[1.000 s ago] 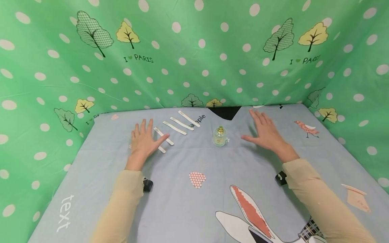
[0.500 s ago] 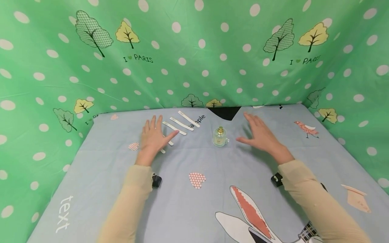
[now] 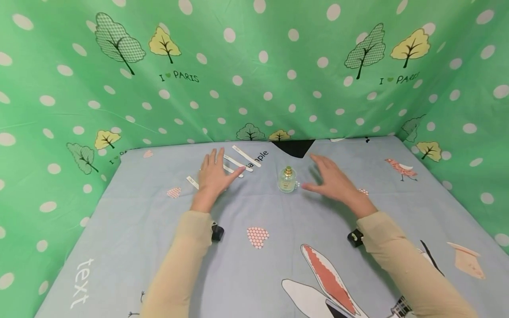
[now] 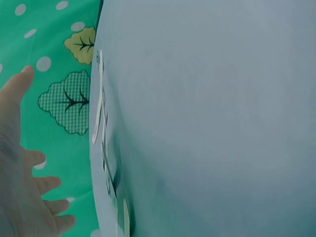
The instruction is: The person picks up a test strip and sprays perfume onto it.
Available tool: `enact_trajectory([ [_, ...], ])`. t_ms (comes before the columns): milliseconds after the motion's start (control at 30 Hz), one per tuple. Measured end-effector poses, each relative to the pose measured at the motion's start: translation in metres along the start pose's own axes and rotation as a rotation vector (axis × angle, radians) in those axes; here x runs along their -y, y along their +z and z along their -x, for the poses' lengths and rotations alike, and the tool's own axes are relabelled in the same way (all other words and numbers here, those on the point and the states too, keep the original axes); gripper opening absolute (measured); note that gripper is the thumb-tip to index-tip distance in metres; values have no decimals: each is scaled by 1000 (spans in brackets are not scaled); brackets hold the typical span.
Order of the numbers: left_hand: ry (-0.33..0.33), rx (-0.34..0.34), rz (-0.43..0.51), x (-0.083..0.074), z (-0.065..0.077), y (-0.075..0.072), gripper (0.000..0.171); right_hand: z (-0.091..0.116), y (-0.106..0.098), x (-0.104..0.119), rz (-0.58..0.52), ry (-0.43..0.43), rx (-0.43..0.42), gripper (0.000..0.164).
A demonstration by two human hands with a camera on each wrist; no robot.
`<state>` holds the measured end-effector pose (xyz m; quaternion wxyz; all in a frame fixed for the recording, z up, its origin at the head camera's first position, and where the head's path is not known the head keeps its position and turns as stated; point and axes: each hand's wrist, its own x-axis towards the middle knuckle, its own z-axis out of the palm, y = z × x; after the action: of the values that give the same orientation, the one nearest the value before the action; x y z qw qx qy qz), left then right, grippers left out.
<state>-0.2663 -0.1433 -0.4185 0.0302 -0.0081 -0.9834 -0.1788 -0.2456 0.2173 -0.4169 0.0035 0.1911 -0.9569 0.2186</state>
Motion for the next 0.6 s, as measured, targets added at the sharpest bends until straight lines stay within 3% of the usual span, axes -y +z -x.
enact_trajectory([
  [600, 14, -39, 191, -26, -21, 20, 107, -7, 13, 22, -73, -14, 8, 102],
])
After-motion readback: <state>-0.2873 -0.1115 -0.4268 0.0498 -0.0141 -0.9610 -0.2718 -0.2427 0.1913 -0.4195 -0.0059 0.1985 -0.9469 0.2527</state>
